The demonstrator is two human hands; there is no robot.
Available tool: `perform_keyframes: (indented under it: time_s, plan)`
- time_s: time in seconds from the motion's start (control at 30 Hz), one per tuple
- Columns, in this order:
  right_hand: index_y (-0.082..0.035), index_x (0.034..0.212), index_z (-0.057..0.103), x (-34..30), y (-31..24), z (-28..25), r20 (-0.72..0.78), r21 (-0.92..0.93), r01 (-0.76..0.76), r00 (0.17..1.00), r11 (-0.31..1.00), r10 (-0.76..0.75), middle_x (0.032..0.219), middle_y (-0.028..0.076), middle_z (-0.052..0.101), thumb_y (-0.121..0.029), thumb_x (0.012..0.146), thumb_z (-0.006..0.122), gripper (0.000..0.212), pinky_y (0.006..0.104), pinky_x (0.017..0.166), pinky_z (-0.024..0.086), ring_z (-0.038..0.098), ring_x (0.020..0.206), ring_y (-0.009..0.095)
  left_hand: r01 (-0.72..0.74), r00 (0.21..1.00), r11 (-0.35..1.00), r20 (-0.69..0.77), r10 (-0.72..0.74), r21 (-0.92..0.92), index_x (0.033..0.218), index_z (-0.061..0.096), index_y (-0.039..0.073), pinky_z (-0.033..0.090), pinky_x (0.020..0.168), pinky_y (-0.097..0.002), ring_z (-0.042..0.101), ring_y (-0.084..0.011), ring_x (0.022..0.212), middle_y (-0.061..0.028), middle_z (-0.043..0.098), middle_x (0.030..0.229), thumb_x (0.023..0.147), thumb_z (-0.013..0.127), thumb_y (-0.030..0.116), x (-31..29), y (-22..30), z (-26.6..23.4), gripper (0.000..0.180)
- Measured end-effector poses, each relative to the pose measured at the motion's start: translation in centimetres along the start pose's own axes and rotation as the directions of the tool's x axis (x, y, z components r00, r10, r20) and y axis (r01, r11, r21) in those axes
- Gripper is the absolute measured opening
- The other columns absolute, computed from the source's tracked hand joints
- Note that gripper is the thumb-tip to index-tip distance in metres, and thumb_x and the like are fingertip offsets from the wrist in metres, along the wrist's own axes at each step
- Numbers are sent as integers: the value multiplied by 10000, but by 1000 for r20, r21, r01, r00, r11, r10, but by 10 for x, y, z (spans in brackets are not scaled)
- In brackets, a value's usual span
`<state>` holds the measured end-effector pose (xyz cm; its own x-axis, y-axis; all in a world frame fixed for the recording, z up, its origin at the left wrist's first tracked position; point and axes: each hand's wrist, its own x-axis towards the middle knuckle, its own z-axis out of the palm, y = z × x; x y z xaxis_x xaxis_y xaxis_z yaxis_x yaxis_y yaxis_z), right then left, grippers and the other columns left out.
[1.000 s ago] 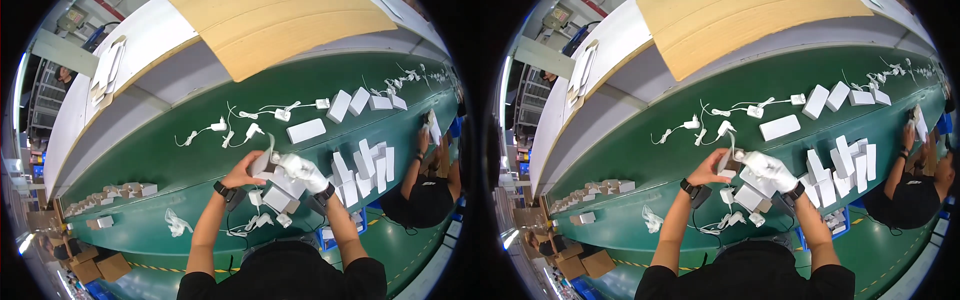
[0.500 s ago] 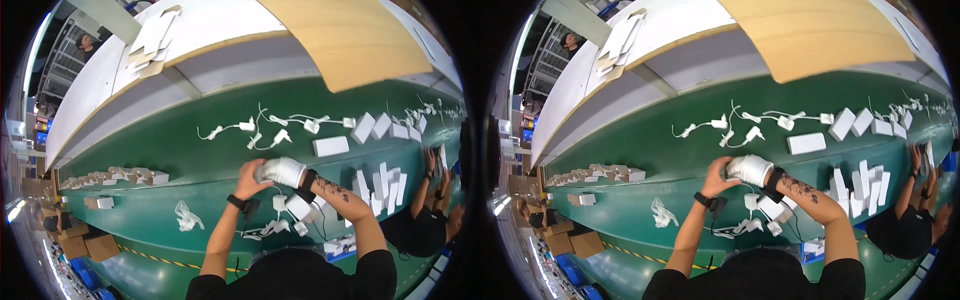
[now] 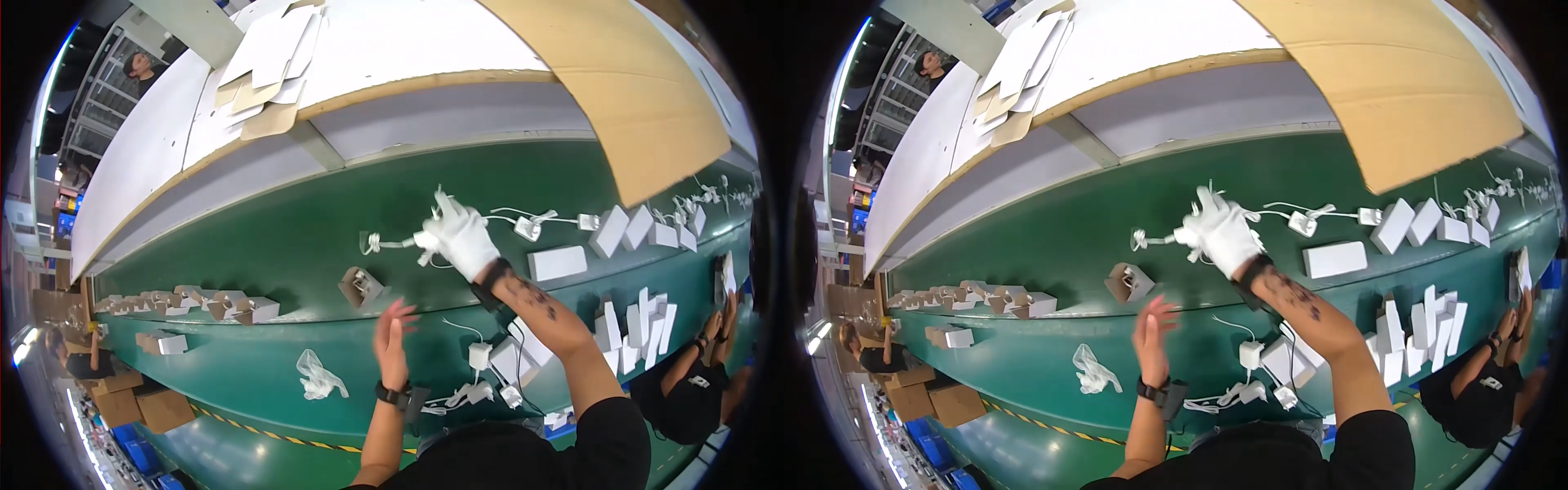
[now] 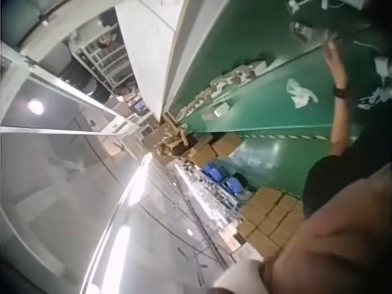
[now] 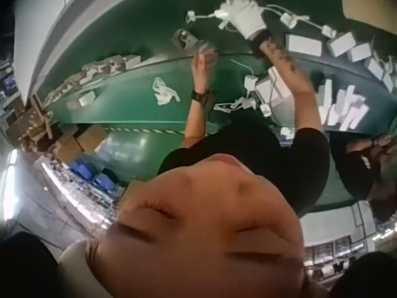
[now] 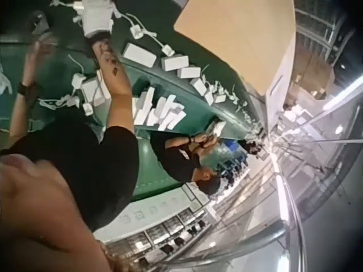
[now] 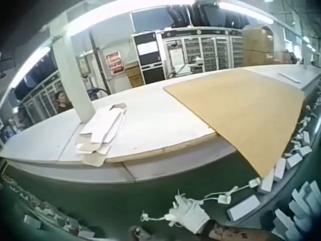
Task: The person picks up a power adapter and a cardboard box, places the adapter inside the box, and sets the packaged unit onto the assembly line, repeating this process for several units.
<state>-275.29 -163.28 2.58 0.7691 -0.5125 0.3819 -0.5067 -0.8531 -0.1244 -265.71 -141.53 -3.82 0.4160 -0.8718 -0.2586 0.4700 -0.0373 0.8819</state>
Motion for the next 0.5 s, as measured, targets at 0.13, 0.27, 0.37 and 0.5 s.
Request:
perform_keyframes:
  time_s: [0.13, 0.27, 0.37, 0.5]
  plan:
    - [-119, 869, 605, -103, -13, -76, 255, -48, 25, 967, 999, -12, 929, 115, 572, -214, 694, 678, 212, 375, 680, 493, 597, 819, 263, 331, 896, 485, 109, -431, -809, 1259, 445, 39, 452, 783, -319, 568, -204, 917, -115, 584, 1008, 884, 522, 487, 29, -3, 70, 589]
    - [-134, 1007, 620, -178, -6, -104, -46, 597, -25, 997, 802, 66, 908, 108, 585, -228, 749, 682, 282, 346, 703, 496, 599, 809, 251, 589, 754, 176, 615, 232, -789, 1098, 546, 40, 435, 634, -267, 541, -123, 688, -34, 561, 748, 912, 453, 496, 57, -66, 73, 502]
    - [-119, 1116, 588, -205, -27, -100, -7, 998, -23, 885, 57, 466, 923, 86, 589, -203, 789, 663, 346, 327, 724, 490, 596, 801, 228, 611, 675, 586, 737, -35, -532, 976, 579, 34, 409, 591, -263, 472, -96, 612, 8, 495, 679, 949, 405, 450, 18, -55, 126, 451]
    - [-67, 1227, 521, -220, -45, -88, 163, 981, -56, 768, -188, 620, 933, 49, 586, -160, 813, 636, 440, 302, 742, 481, 583, 801, 182, 110, 974, 951, 223, -44, -290, 1002, 586, 24, 426, 659, -258, 499, -93, 688, -46, 582, 829, 974, 355, 420, -6, -50, 170, 459]
